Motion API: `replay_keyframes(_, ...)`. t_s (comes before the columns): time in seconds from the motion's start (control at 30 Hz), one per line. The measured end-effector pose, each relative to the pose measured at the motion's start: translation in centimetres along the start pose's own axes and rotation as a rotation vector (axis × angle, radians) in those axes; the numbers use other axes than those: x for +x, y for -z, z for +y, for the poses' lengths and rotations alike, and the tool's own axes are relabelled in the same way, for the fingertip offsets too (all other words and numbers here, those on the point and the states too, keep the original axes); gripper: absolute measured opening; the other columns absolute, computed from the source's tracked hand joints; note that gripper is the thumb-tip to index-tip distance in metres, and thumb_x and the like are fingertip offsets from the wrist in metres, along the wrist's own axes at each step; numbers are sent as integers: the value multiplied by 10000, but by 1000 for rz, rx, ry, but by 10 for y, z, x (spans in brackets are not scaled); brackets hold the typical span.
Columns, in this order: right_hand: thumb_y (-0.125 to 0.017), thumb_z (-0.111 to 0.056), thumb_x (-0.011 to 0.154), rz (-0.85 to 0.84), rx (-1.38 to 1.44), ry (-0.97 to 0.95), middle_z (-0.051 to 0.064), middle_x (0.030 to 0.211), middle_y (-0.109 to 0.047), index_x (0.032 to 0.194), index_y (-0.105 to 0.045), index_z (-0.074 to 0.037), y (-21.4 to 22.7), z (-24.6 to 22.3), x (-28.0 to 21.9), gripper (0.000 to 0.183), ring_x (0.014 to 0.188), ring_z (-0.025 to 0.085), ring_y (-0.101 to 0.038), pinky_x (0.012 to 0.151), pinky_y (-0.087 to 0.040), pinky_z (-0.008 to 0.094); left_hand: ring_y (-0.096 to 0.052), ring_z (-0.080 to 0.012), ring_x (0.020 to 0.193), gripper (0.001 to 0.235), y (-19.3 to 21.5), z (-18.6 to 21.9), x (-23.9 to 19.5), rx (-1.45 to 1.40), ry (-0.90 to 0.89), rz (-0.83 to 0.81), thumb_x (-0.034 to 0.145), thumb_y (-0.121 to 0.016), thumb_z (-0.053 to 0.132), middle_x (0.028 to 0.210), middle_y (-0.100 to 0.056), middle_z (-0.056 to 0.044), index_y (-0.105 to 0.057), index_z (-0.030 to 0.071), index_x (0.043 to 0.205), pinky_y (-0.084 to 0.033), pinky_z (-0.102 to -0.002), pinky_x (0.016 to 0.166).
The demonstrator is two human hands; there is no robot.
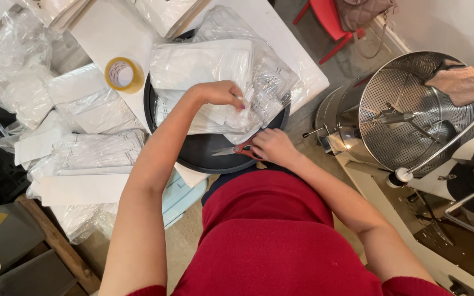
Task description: Packing stacks of white bags into clear plastic sleeves and trimming with scissors
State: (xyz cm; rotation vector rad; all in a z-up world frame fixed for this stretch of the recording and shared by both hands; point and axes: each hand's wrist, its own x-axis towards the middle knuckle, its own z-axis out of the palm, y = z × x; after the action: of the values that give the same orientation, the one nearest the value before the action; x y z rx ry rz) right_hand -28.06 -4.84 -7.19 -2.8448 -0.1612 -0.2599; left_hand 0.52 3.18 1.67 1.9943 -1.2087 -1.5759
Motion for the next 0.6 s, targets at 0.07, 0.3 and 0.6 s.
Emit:
replay_keyframes(0.07, -703, -332, 914, 224, 82, -62, 5, 739, -618, 822, -648, -190, 17, 4, 11, 178, 757, 215, -668, 637, -505, 344, -603, -183, 789, 280, 4, 4, -1, -17, -9, -16, 670, -840, 401, 784, -665, 8, -787, 169, 816, -464, -318, 728)
replay_keyframes(0.3, -778, -306, 886, 279, 599, -652, 58, 608, -649, 773, -659, -134, 52, 10, 61, 237, 647, 286, -680, 603, -519, 373, -602, -148, 724, 253, 7, 5, 9, -74, 29, -66, 592, -899, 327, 735, -691, 34, -806, 207, 794, -471, -286, 681)
replay_keyframes(0.6, -508, -332, 1038, -39, 488, -589, 160, 696, -672, 890, -649, -145, 58, -5, 67, 276, 808, 446, -706, 687, -543, 511, -665, -151, 714, 278, 10, 10, 6, -69, 74, -144, 575, -920, 281, 773, -748, -10, -820, 191, 818, -527, -287, 675)
